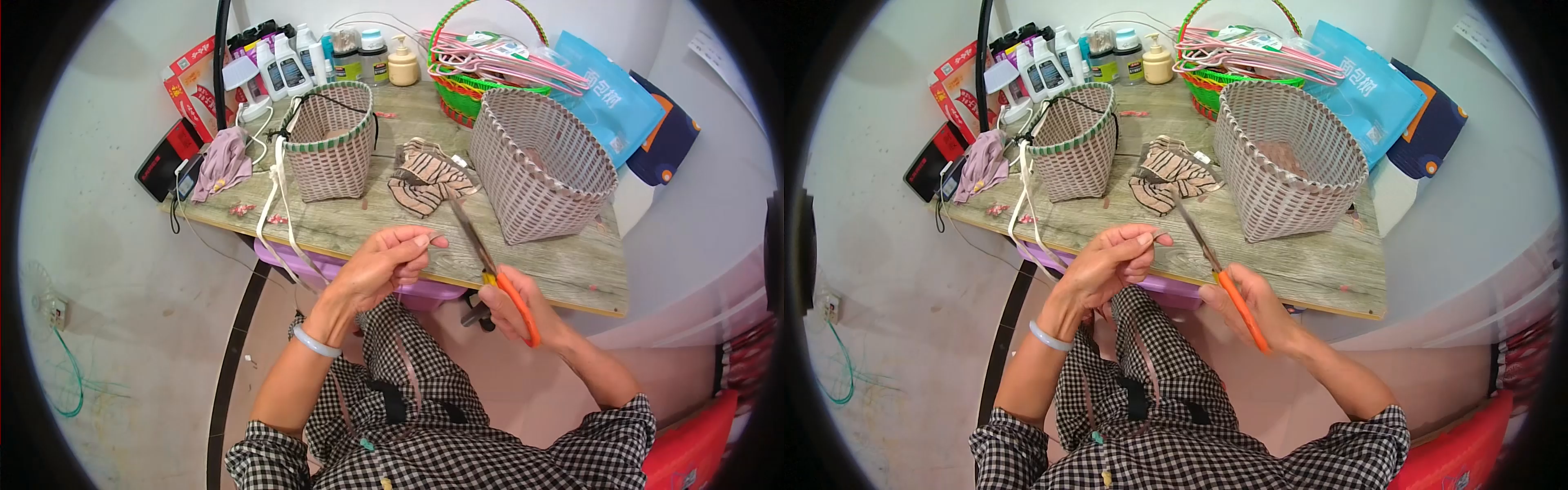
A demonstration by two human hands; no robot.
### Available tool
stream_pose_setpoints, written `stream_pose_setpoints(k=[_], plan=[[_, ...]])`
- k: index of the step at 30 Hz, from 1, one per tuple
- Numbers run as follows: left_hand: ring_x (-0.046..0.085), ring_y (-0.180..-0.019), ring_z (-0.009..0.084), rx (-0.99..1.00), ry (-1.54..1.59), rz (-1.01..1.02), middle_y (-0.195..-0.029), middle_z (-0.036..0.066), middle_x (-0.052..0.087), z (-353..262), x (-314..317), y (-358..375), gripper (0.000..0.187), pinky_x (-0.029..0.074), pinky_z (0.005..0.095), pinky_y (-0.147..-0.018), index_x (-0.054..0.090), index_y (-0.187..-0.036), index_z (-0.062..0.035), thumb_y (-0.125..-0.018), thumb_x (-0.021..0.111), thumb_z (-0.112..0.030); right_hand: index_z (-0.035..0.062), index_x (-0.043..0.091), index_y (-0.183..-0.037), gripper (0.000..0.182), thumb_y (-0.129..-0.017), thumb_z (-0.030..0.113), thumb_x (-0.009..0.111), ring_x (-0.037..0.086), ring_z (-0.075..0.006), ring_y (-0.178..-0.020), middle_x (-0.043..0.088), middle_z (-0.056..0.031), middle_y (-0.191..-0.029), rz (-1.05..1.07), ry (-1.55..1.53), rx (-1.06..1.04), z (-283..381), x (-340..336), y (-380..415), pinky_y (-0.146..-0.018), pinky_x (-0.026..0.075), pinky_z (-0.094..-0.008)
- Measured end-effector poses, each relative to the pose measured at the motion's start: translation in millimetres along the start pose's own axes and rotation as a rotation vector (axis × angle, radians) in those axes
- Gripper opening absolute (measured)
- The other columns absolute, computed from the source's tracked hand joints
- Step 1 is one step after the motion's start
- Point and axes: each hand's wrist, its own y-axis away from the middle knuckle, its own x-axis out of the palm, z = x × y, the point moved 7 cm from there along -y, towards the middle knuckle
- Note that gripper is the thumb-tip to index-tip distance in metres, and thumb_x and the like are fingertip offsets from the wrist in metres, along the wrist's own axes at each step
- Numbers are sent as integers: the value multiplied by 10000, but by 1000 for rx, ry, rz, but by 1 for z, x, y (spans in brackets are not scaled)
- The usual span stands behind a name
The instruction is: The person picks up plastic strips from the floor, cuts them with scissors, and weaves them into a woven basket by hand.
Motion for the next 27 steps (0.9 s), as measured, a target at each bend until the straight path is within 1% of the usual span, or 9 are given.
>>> stream_pose_setpoints(k=[2, 5, 8, 11, 14, 17, 20, 23, 27], plan=[[370, -570, 57, -6, 84, 26, -691, -34, 479, 0, 9, 4, 203, 339, 193, -536, 599, -1090, 21, -956, 559, -126, 77, 465, -873, 308, -877, 261, 712, 456, -33, -590, 503, 23, -687, -60, -19, -96, 9, 2, -5, -502, 362, -193], [415, -581, 67, 61, 21, 12, -743, 1, 537, 0, 17, 10, 191, 390, 203, -559, 593, -1065, 18, -955, 568, -136, 62, 452, -912, 308, -847, 156, 738, 516, -50, -623, 556, -18, -757, -170, -79, -290, 24, 10, -17, -515, 417, -192], [492, -605, 65, 75, -244, 33, -774, 32, 602, 5, 18, 15, 186, 414, 203, -549, 605, -1048, 21, -953, 574, -136, 49, 443, -923, 326, -820, 84, 751, 573, -72, -677, 595, -51, -824, -269, -206, -401, 33, 15, -34, -573, 482, -209], [542, -603, 68, 120, -323, 3, -782, 58, 645, 4, 19, 22, 176, 433, 198, -518, 618, -1010, 17, -952, 579, -144, 36, 440, -938, 333, -810, 46, 748, 598, -80, -744, 610, -69, -861, -246, -260, -406, 35, 18, -45, -660, 516, -240], [538, -542, 65, 113, -298, -34, -726, 55, 642, 7, 12, 26, 174, 421, 181, -466, 625, -968, 16, -954, 577, -152, 40, 437, -955, 330, -812, 24, 734, 596, -79, -730, 607, -74, -867, -187, -219, -433, 30, 14, -55, -653, 512, -247], [499, -482, 61, 54, -309, -54, -699, 60, 633, 11, 12, 29, 177, 386, 180, -421, 618, -961, 19, -956, 575, -153, 39, 430, -970, 335, -808, 0, 721, 584, -77, -739, 591, -64, -845, -208, -119, -508, 39, 16, -49, -651, 494, -233], [471, -446, 63, 40, -275, -93, -683, 64, 629, 15, 10, 28, 189, 366, 187, -399, 615, -970, 26, -959, 570, -158, 35, 434, -960, 317, -807, -11, 708, 565, -76, -751, 575, -46, -819, -257, -17, -686, 41, 16, -50, -659, 473, -224], [470, -452, 63, 41, -262, -111, -677, 66, 628, 13, 12, 28, 203, 362, 187, -402, 612, -977, 31, -963, 564, -165, 27, 441, -946, 298, -809, -12, 702, 548, -74, -761, 562, -39, -808, -290, 150, -721, 48, 21, -45, -672, 464, -227], [477, -461, 65, 77, -253, -125, -669, 70, 627, 13, 8, 37, 215, 366, 176, -413, 615, -990, 36, -969, 552, -168, 31, 446, -923, 276, -822, 11, 702, 542, -68, -730, 563, -31, -796, -374, 111, -761, 55, 6, -50, -643, 461, -223]])
